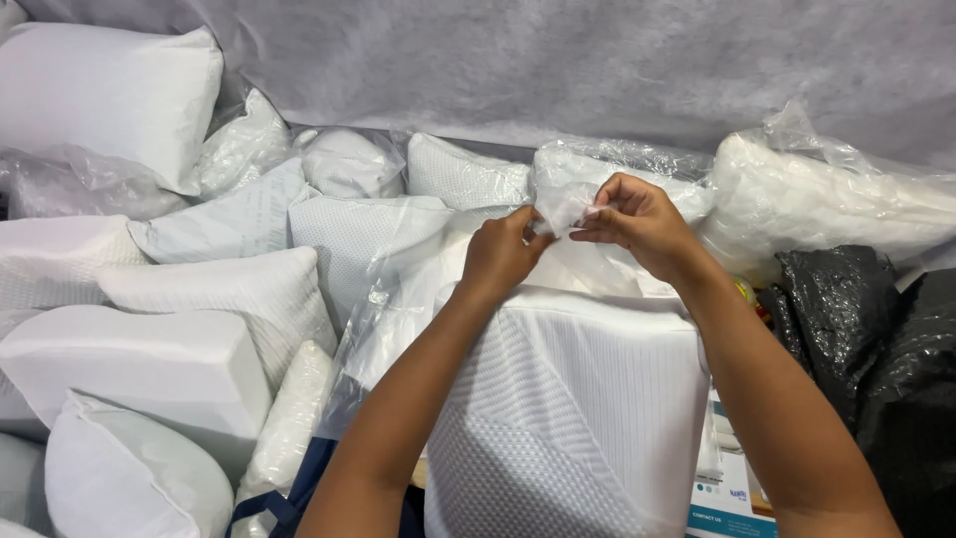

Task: Cleaning a pillow with a lint roller and then placing it into a plastic bag and sealing it for packaging.

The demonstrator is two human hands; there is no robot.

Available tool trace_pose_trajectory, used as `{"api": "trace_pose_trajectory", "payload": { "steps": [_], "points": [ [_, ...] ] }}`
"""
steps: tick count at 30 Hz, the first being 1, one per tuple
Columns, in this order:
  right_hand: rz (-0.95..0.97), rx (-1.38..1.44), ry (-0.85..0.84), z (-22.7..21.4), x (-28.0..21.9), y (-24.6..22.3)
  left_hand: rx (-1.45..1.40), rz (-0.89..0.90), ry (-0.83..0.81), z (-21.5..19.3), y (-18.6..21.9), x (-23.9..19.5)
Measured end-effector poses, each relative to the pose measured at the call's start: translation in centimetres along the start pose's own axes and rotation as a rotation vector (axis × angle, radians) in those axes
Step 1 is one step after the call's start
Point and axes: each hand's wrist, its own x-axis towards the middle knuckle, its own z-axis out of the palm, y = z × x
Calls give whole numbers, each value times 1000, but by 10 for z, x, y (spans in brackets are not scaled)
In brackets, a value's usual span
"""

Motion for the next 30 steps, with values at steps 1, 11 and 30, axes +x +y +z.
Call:
{"api": "trace_pose_trajectory", "payload": {
  "steps": [1,11,30],
  "points": [
    [-16,-49,16,-1,-2,0,41,16,152,25,-22,15],
    [-457,-599,414,-54,-4,23,-825,-97,516,-8,-22,4],
    [-661,-555,661,-48,-23,-15,-1366,-550,229,-84,-33,16]
  ]
}}
